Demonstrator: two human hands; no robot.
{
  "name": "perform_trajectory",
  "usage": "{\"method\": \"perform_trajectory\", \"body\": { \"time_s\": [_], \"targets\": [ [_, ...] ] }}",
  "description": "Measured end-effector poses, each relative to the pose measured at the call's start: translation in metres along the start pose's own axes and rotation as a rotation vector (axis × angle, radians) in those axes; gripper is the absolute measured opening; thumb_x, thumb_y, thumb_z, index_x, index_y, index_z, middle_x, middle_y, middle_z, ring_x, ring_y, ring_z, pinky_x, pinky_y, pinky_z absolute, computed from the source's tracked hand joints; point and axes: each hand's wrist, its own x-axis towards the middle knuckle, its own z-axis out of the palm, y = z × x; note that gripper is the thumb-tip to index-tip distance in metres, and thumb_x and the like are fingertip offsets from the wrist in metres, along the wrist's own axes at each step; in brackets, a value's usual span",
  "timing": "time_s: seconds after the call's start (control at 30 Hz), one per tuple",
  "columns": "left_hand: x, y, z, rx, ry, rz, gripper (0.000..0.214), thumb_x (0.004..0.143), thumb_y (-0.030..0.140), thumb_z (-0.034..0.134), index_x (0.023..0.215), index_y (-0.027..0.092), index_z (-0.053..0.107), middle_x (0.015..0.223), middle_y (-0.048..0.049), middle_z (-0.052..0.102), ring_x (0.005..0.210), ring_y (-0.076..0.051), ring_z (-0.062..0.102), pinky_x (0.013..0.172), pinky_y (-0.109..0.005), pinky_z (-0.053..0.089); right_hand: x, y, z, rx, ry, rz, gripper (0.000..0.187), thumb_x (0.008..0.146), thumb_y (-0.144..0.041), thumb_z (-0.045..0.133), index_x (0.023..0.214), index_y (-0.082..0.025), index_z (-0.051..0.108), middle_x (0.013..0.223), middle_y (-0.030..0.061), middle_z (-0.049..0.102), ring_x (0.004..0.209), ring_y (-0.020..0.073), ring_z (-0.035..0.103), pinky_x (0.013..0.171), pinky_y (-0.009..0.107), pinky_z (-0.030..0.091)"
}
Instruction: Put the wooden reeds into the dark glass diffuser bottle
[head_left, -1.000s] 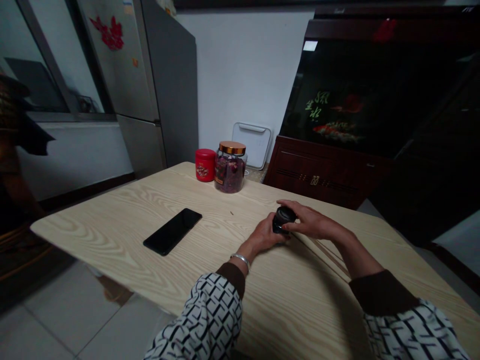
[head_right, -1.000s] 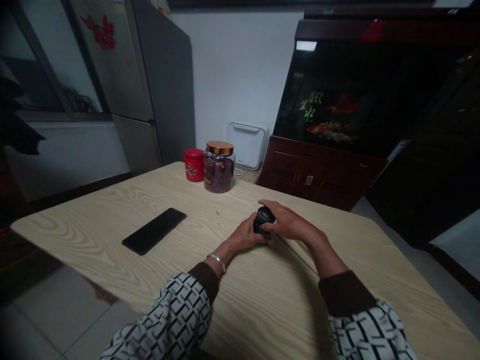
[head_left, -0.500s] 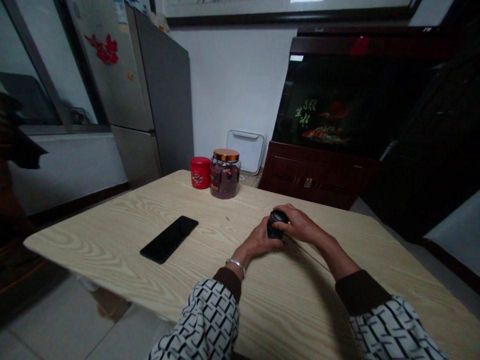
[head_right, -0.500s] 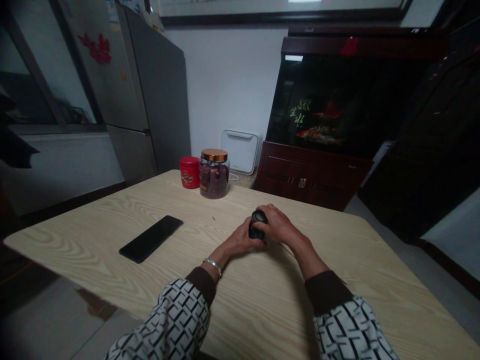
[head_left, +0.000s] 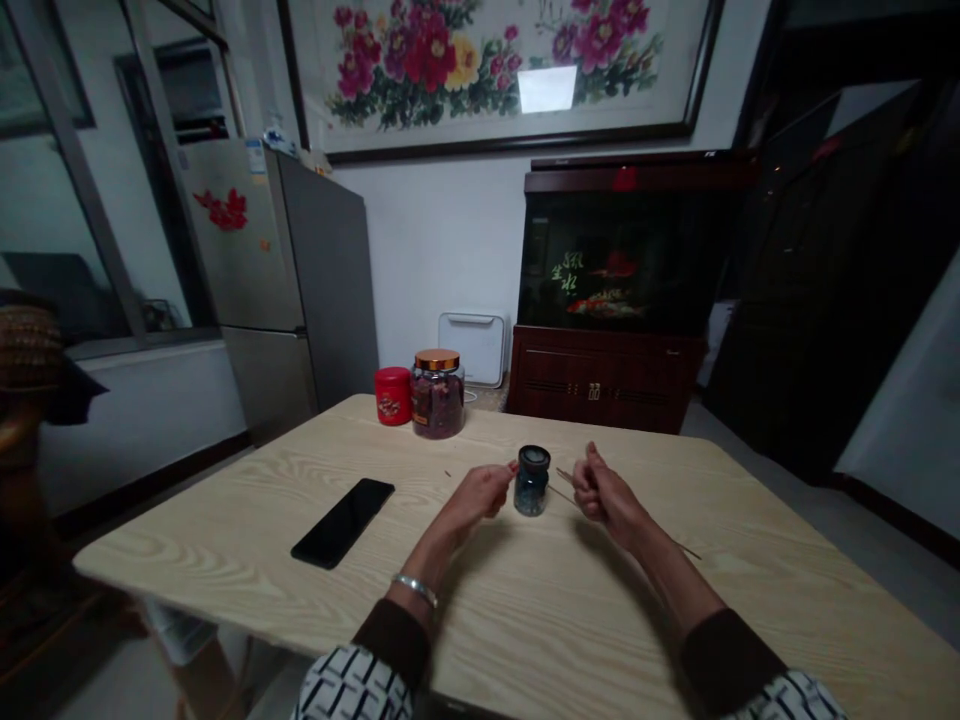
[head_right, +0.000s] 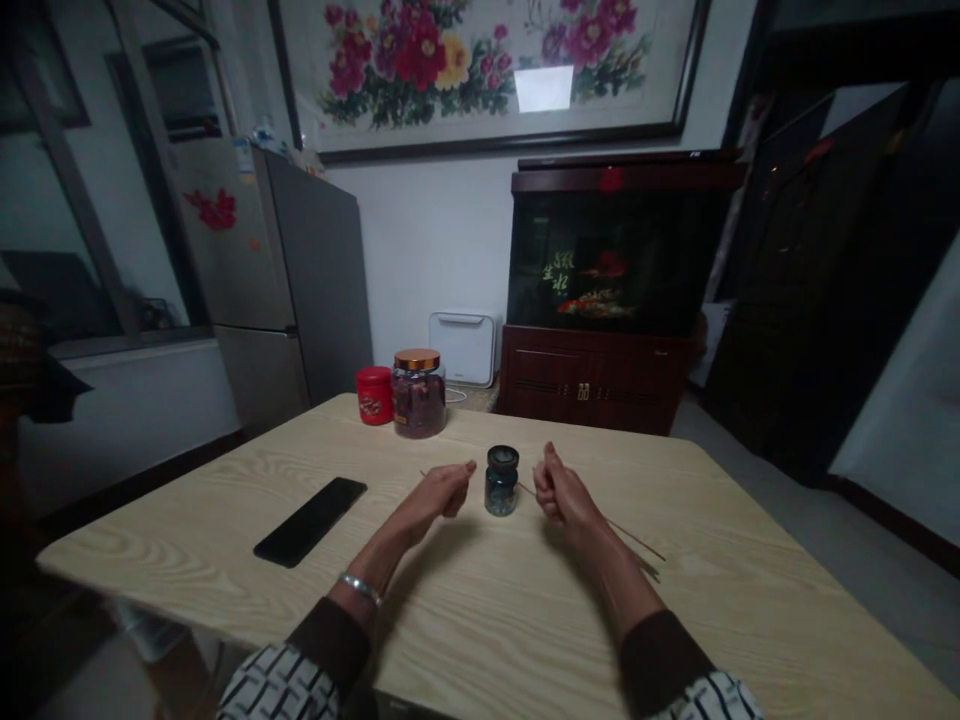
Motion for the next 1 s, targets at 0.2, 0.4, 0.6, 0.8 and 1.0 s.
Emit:
{"method": "perform_trajectory", "body": {
  "time_s": [0.2,0.4,0.6,0.8,1.0],
  "targets": [
    [0.020,0.122,-0.008,-0.412,-0.360,0.131,0.074,0.075,0.092,0.030,0.053,0.021,0.031,0.049,0.0045,0.025,0.046,-0.010,0.026,0.050,-0.026,0.029,0.003,-0.128,0.000,0.280,-0.443,-0.103,0.075,0.073,-0.094,0.023,0.056,-0.021,0.028,0.047,-0.0093,0.021,0.041,0.0041,0.012,0.039,0.018,0.012],
    [0.022,0.146,-0.019,-0.465,-0.329,0.063,0.078,0.067,0.098,0.021,0.050,0.022,0.028,0.046,0.0037,0.024,0.044,-0.010,0.025,0.049,-0.029,0.029,0.005,-0.163,-0.001,0.279,-0.535,-0.137,0.075,0.069,-0.097,0.019,0.056,-0.023,0.024,0.044,-0.0094,0.021,0.038,0.0038,0.012,0.038,0.019,0.014],
    [0.016,0.076,-0.016,-0.483,-0.484,-0.038,0.079,0.065,0.098,0.026,0.049,0.021,0.028,0.044,0.0050,0.020,0.042,-0.009,0.021,0.047,-0.027,0.024,0.008,-0.099,-0.006,0.324,-0.575,-0.016,0.075,0.071,-0.095,0.017,0.055,-0.022,0.025,0.043,-0.0097,0.022,0.037,0.0032,0.012,0.039,0.019,0.013],
    [0.025,0.066,-0.016,-0.462,-0.476,-0.073,0.078,0.066,0.098,0.025,0.050,0.021,0.027,0.044,0.0047,0.022,0.043,-0.010,0.026,0.049,-0.028,0.028,0.013,-0.095,-0.007,0.288,-0.560,-0.010,0.075,0.070,-0.096,0.018,0.055,-0.022,0.026,0.044,-0.0106,0.020,0.038,0.0030,0.010,0.038,0.018,0.012],
    [0.036,0.044,-0.021,-0.451,-0.216,0.004,0.062,0.076,0.079,0.055,0.067,0.018,0.045,0.059,0.0040,0.045,0.045,-0.005,0.030,0.051,-0.022,0.028,0.029,-0.071,0.002,-0.346,-0.164,-0.052,0.067,0.080,-0.085,0.037,0.073,-0.020,0.051,0.055,-0.0062,0.039,0.045,0.0070,0.028,0.044,0.020,0.022]
  ]
}}
